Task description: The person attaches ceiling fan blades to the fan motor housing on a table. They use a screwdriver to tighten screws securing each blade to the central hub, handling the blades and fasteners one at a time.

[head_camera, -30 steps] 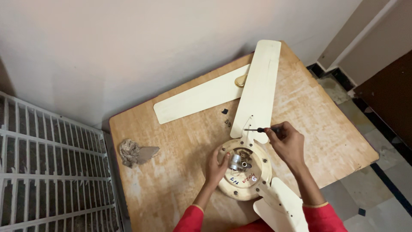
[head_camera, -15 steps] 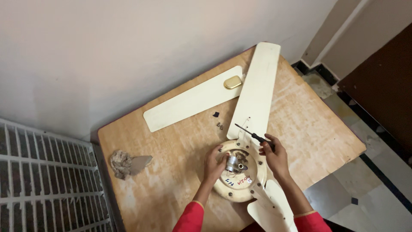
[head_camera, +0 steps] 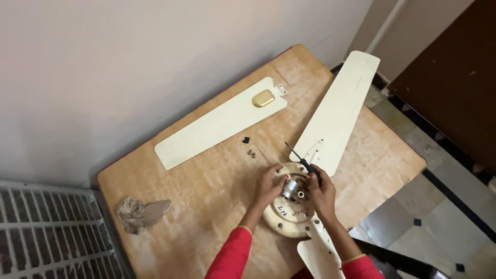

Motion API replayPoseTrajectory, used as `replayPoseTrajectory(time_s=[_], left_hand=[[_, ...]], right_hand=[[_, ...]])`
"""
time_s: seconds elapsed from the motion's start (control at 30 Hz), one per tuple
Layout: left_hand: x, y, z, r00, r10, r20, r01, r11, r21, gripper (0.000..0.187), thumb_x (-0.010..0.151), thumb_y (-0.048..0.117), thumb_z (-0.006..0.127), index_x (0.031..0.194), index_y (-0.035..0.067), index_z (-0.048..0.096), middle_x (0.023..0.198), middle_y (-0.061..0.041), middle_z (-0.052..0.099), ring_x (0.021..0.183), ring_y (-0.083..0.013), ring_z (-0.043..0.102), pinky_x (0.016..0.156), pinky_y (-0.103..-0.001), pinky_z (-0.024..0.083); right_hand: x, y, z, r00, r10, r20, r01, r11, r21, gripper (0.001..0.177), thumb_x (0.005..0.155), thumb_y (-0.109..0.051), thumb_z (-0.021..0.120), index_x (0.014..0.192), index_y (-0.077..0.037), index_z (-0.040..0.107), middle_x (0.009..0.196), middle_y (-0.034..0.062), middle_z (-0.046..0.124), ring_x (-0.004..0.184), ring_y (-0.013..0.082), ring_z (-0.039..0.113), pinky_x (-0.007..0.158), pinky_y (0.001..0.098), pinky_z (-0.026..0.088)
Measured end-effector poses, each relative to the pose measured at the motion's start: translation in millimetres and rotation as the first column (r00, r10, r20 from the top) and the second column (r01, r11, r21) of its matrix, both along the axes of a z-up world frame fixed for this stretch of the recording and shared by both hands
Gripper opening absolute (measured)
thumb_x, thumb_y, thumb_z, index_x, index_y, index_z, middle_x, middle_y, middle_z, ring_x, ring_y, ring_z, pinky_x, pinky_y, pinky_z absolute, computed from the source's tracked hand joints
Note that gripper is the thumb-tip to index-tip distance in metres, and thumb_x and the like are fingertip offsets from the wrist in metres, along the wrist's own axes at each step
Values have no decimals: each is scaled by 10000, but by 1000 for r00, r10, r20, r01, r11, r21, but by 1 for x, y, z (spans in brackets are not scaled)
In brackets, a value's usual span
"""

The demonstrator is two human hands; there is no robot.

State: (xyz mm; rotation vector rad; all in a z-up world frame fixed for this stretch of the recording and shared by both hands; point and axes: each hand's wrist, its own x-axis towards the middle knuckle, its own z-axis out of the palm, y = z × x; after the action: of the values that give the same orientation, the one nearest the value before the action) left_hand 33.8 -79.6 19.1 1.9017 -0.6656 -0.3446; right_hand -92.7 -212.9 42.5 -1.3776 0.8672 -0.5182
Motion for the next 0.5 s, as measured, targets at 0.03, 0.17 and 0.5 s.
replayPoseTrajectory(time_s=[0.03,0.17,0.5], left_hand=[[2,-3,-4,999,-21,-41,21,1000,-9,390,879,175,769,1239,43,697,1276,-165,711,1222,-289,656,1040,-365,505],[14,8,-17,919,24,-394,-65,994,-92,427,941,213,691,1333,55,632,1316,-126,690,1232,-229,653,1045,-334,519],[-70,47,-37,872,331,-361,-402,905,-142,506,995,191,604,1462,49,470,1470,-146,554,1342,-250,530,1126,-357,388]], right_hand=[[-1,0,-1,1000,-4,-2,4,1000,8,362,1047,-146,534,1382,-24,600,1019,27,697,810,83,616,684,236,534],[-4,-1,-5,999,-35,-10,35,999,-41,359,1048,-146,564,1378,-19,621,972,31,671,788,84,581,681,246,515],[-7,5,1,998,-55,-38,49,989,-141,370,1031,-180,568,1356,-10,617,1034,68,703,860,110,633,749,269,561]])
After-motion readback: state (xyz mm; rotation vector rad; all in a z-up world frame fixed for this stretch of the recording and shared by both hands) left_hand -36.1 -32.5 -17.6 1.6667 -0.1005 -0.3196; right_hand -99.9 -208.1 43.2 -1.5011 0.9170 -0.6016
